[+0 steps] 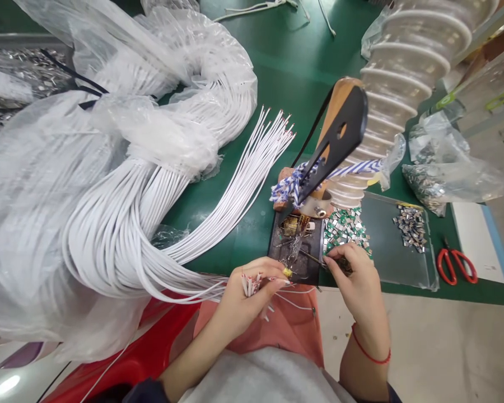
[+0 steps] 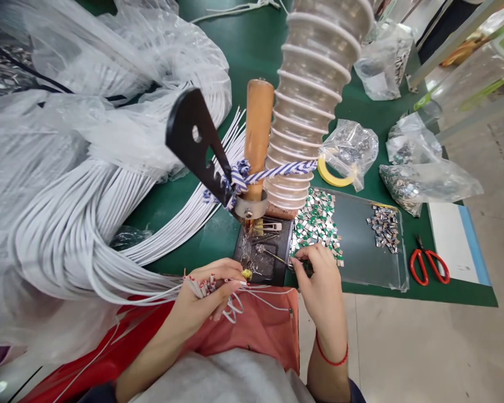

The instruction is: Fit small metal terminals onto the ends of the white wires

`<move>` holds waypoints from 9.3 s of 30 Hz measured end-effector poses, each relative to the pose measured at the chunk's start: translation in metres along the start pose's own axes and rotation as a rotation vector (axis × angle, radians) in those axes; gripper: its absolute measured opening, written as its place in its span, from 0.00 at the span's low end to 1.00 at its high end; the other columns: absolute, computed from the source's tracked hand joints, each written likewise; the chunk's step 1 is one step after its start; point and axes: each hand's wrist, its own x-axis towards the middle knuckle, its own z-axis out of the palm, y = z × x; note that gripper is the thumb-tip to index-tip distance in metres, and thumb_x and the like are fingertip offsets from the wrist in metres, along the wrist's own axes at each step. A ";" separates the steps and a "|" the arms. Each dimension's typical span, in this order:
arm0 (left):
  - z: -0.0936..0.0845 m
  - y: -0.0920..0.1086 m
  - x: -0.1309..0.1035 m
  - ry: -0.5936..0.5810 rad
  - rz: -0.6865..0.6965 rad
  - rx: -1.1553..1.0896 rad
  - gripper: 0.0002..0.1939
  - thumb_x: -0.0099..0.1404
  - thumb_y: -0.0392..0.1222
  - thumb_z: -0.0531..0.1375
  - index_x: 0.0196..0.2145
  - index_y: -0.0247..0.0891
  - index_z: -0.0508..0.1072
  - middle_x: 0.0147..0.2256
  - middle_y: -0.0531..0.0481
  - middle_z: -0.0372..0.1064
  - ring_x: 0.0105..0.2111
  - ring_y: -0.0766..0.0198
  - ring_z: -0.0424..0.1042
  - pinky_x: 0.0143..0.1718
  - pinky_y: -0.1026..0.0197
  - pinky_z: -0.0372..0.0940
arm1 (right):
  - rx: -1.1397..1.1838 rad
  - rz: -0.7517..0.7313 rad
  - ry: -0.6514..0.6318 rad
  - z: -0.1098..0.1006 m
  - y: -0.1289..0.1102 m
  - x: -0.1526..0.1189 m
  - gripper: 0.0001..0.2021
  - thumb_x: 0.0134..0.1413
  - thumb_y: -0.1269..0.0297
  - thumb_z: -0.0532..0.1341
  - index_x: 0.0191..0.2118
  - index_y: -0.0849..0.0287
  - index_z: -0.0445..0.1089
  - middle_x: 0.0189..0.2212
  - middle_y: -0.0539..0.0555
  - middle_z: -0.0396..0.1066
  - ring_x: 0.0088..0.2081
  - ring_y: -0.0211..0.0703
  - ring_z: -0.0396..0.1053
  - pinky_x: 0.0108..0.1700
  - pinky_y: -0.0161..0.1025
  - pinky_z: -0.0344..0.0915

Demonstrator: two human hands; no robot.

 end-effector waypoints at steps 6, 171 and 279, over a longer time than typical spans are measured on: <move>-0.002 0.002 -0.003 0.022 0.097 0.076 0.09 0.61 0.44 0.67 0.27 0.38 0.82 0.37 0.46 0.78 0.13 0.76 0.58 0.10 0.69 0.51 | 0.052 0.005 -0.024 -0.001 0.002 0.000 0.04 0.64 0.64 0.60 0.36 0.54 0.69 0.34 0.54 0.71 0.39 0.51 0.68 0.40 0.44 0.62; -0.003 -0.011 -0.003 -0.006 0.240 0.178 0.16 0.71 0.46 0.59 0.29 0.34 0.74 0.44 0.48 0.66 0.15 0.81 0.62 0.17 0.71 0.59 | 0.726 0.035 -0.033 0.044 -0.045 -0.019 0.08 0.58 0.71 0.64 0.41 0.53 0.79 0.28 0.48 0.72 0.23 0.37 0.62 0.27 0.34 0.62; -0.006 0.006 0.014 -0.074 0.112 -0.021 0.14 0.62 0.46 0.67 0.26 0.32 0.75 0.34 0.49 0.71 0.12 0.80 0.58 0.12 0.71 0.53 | 0.882 0.098 -0.042 0.044 -0.049 -0.023 0.04 0.60 0.63 0.66 0.41 0.53 0.71 0.30 0.48 0.66 0.28 0.37 0.63 0.28 0.32 0.60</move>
